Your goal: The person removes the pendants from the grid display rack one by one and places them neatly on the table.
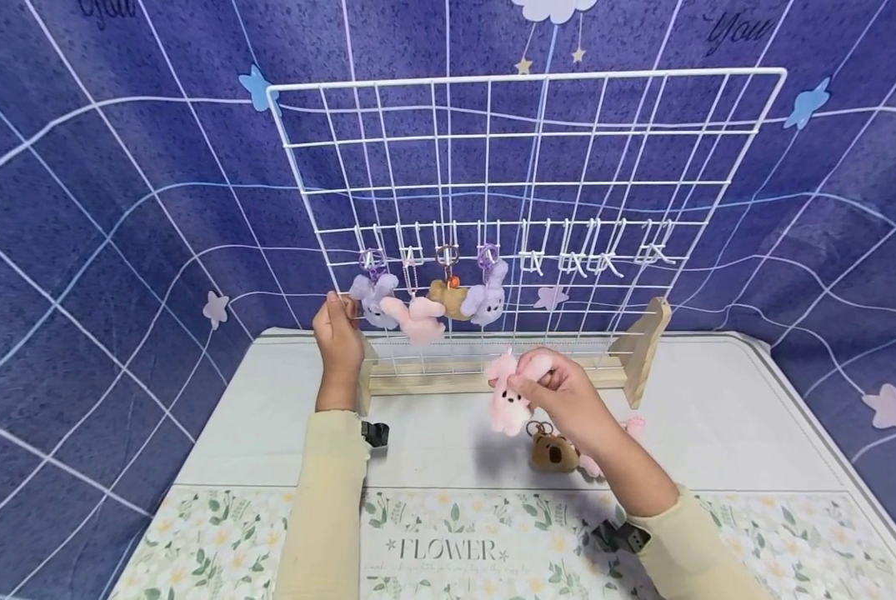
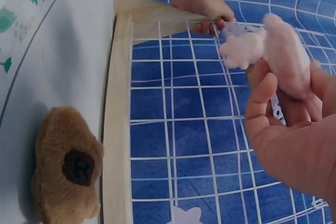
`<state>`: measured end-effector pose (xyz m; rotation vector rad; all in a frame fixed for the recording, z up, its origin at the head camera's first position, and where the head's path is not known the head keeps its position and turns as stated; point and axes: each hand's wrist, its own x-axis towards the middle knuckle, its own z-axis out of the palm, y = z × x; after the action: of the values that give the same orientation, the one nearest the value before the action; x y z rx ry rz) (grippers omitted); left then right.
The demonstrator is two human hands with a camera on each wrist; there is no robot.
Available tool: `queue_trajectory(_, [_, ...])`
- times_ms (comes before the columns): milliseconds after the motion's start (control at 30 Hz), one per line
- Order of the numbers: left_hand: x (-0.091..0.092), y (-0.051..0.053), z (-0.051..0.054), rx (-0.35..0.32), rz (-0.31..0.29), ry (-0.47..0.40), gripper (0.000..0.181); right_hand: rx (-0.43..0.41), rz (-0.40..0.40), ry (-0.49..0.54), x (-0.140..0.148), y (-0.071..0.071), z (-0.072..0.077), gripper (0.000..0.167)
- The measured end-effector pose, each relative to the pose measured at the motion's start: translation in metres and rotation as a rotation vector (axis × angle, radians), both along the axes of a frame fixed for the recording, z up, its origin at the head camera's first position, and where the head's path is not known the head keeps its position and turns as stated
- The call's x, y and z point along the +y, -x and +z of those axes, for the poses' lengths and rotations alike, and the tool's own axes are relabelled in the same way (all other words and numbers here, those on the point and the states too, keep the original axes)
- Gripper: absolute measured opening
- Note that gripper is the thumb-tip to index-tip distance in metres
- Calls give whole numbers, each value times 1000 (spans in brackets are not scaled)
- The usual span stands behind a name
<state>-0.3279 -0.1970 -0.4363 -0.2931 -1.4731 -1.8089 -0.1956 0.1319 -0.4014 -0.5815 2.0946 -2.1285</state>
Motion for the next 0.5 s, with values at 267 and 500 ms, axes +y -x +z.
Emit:
queue_trajectory(267, [-1,1,0,4,12,31,53,-69,-19,-264,6,3,-10,24])
queue_trajectory(500, [-2,3,-2,26,5,39,51,-34,15,-395,9,7,-23,33])
